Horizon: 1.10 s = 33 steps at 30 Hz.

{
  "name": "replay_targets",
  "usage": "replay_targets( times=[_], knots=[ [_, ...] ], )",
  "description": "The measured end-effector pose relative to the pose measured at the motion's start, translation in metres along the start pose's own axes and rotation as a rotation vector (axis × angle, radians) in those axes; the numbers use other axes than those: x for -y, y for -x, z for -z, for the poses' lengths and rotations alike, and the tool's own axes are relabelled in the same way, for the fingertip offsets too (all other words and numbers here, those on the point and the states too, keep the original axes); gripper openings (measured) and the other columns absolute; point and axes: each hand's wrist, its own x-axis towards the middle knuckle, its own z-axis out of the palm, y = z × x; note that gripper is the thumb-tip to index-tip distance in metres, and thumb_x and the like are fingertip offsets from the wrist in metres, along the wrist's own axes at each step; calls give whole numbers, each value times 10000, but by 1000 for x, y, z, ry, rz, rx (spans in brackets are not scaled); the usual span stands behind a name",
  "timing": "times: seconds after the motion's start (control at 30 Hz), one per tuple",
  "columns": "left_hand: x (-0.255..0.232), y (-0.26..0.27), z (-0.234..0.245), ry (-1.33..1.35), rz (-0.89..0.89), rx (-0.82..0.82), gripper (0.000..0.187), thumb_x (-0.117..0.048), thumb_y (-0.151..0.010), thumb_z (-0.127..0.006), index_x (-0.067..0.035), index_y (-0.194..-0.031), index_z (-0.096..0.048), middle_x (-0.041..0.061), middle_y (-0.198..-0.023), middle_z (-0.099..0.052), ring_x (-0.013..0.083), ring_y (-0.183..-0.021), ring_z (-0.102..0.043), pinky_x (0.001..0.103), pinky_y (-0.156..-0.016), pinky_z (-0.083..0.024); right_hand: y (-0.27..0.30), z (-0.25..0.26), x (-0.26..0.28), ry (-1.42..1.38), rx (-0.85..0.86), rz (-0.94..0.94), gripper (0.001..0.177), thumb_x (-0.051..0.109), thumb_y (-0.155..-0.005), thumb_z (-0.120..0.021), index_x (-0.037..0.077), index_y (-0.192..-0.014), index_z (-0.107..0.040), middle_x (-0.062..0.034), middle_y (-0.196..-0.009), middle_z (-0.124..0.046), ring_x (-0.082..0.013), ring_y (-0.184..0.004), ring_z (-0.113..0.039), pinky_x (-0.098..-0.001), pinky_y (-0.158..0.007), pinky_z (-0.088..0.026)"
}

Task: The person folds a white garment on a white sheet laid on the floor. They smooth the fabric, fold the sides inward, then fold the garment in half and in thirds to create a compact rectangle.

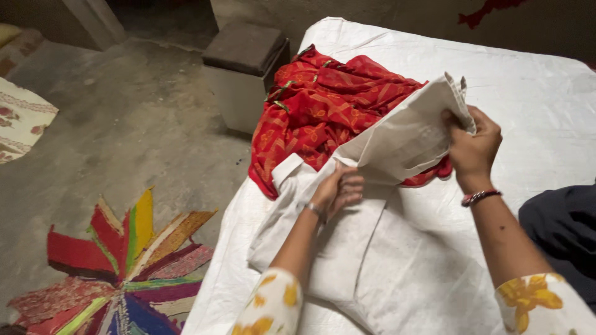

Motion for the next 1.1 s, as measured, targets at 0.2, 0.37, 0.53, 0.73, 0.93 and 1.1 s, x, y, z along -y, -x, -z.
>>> replay_targets(
  times=[0.2, 0.37, 0.53, 0.73, 0.93, 1.1],
  knots=[
    [-41, -71, -56, 120, 27, -126, 800, -673, -969, -322, -226, -1610, -151, 223, -1617, -267, 451, -1401, -416, 557, -1038, -508, -54, 29, -38, 43, 134, -69, 194, 151, -1001, -765, 14, -1138, -759, -11, -953, -739, -70, -826, -638, -238, -725, -515],
    [-30, -96, -53, 259, -39, -336, 780, -672, -939, -301, -240, -1583, -219, 217, -1550, -323, 435, -1355, -454, 575, -1021, -497, -46, 9, -83, 309, 75, 114, 364, -12, -881, -643, 16, -1227, -751, -117, -1001, -723, -179, -841, -674, -313, -742, -555],
    [21, -108, -28, 49, -178, -89, 914, -713, -1128, -371, 190, -1201, -495, 324, -1065, -614, 382, -958, -701, 508, -854, -624, -18, -21, -100, 343, 65, 188, 392, -9, -848, -638, 63, -1209, -773, -154, -944, -693, -252, -828, -675, -381, -768, -556],
    [-3, -123, -51, -169, 38, -54, 943, -799, -942, -160, -76, -1470, -458, 240, -1270, -653, 322, -1038, -699, 436, -883, -605, -44, -25, -88, 387, 25, 114, 371, -9, -883, -622, 87, -1203, -784, -168, -911, -704, -253, -785, -668, -378, -745, -546],
    [-63, -125, -90, 58, -56, -68, 938, -821, -836, -136, -317, -1622, -44, 246, -1611, -274, 465, -1402, -395, 567, -1085, -440, -66, -13, -85, 279, 65, 190, 224, 69, -954, -710, 73, -1171, -766, -101, -1000, -742, -210, -893, -710, -359, -796, -563],
    [-64, -137, -86, 187, -187, -84, 999, -825, -792, -222, -329, -1602, 88, 170, -1650, -152, 455, -1460, -319, 618, -1128, -335, -17, -17, -101, 566, 124, 741, 214, 51, -893, -724, 93, -1100, -755, -87, -993, -737, -277, -967, -676, -420, -838, -562]
  ],
)
